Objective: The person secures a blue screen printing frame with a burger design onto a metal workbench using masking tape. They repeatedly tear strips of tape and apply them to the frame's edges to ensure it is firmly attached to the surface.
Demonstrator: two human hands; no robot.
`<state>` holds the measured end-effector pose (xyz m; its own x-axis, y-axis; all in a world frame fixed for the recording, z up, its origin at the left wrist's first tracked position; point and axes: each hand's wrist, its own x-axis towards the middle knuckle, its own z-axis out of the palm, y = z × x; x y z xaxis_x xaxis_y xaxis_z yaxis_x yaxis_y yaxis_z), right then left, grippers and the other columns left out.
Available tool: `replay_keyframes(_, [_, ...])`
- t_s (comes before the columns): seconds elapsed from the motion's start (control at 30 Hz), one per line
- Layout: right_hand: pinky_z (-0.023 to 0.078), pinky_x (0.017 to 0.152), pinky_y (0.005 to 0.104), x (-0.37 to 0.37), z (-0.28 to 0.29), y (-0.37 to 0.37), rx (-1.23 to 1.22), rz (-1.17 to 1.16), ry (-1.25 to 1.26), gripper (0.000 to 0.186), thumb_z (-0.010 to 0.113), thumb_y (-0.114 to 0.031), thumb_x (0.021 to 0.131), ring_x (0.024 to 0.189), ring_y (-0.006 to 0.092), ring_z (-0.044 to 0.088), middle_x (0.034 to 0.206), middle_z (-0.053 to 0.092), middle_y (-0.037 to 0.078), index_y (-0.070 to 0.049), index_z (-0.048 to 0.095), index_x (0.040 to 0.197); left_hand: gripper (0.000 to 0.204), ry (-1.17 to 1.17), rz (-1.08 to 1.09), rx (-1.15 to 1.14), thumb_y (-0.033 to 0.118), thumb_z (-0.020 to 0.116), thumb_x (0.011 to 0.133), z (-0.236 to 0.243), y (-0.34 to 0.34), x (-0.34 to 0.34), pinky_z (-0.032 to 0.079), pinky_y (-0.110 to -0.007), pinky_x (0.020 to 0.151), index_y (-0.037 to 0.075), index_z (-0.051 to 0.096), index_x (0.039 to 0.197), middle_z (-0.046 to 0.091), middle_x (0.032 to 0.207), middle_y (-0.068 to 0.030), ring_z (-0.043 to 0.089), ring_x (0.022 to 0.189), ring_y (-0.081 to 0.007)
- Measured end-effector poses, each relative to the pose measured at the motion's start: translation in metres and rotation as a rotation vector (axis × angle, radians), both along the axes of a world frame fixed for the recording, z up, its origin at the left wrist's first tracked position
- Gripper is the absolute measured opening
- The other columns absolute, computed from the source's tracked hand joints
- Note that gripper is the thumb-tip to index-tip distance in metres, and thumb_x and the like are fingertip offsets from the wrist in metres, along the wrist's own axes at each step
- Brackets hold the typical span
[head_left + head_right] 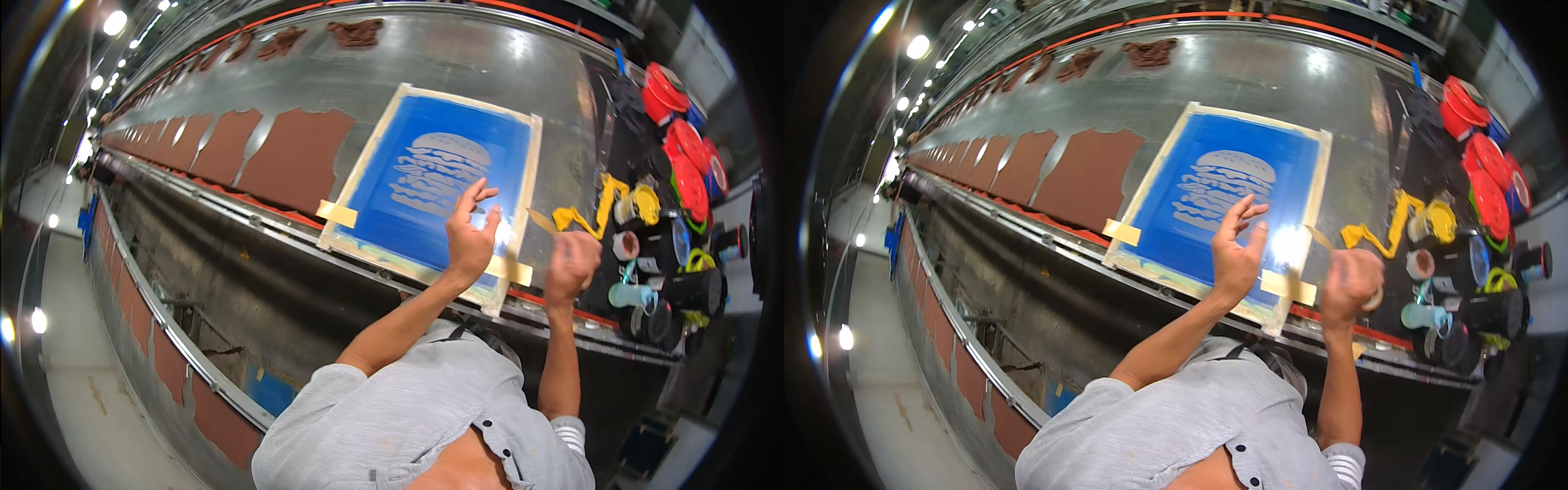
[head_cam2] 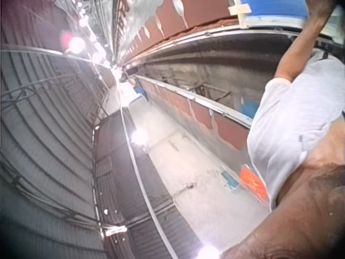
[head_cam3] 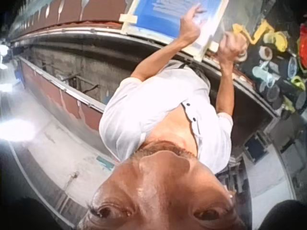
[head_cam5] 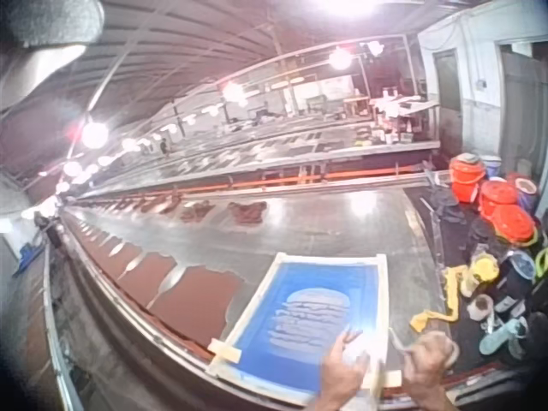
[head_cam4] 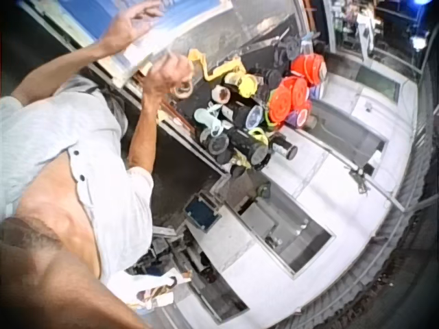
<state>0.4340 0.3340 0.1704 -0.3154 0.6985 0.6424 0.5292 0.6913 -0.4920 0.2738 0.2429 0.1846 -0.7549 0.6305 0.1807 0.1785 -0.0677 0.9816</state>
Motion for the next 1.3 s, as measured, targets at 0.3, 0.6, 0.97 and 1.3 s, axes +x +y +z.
replay_keyframes(0.3, [0.034, 0.097, 0.0434, -0.035, 0.007, -0.053, -0.094, 0.451, -0.109, 0.013, 0.075, -0.014, 0.081, 0.103, 0.0208, 0.061, 0.097, 0.072, -0.001, -0.012, 0.072, 0.094, 0.07, -0.927, -0.377, 0.377, 0.05, 0.036, 0.106, -0.041, -0.009, -0.01, 0.041, -0.041, 0.11, -0.004, 0.033, 0.15, 0.045, 0.15, -0.014, 0.047, 0.134, -0.0244])
replay_keyframes(0.6, [0.052, 0.073, 0.0277, -0.032, -0.003, -0.033, -0.892, 0.251, 0.33, 0.022, 0.076, -0.016, 0.085, 0.077, 0.0119, 0.067, 0.082, 0.074, 0.011, 0.005, 0.073, 0.091, 0.047, -0.87, -0.452, 0.282, 0.007, 0.061, 0.098, -0.047, -0.029, 0.002, 0.052, -0.033, 0.098, -0.006, 0.046, 0.142, 0.061, 0.129, -0.0152, 0.063, 0.11, -0.0184])
replay_keyframes(0.97, [0.051, 0.072, 0.0276, -0.029, -0.019, -0.031, -0.953, 0.204, 0.374, 0.024, 0.076, -0.018, 0.086, 0.075, 0.0113, 0.065, 0.081, 0.074, 0.01, 0.005, 0.073, 0.092, 0.036, -0.888, -0.41, 0.216, 0.007, 0.057, 0.101, -0.059, -0.032, 0.008, 0.056, -0.03, 0.092, -0.007, 0.054, 0.133, 0.065, 0.121, -0.0152, 0.066, 0.104, -0.0179])
replay_keyframes(1.3, [0.051, 0.066, 0.0291, -0.029, -0.024, -0.032, -0.932, 0.145, 0.283, 0.025, 0.078, -0.021, 0.084, 0.07, 0.012, 0.065, 0.076, 0.072, 0.01, 0.003, 0.073, 0.087, 0.032, -0.784, -0.361, 0.091, 0.008, 0.055, 0.102, -0.073, -0.03, 0.007, 0.057, -0.026, 0.083, -0.007, 0.056, 0.13, 0.069, 0.111, -0.0139, 0.069, 0.096, -0.0166])
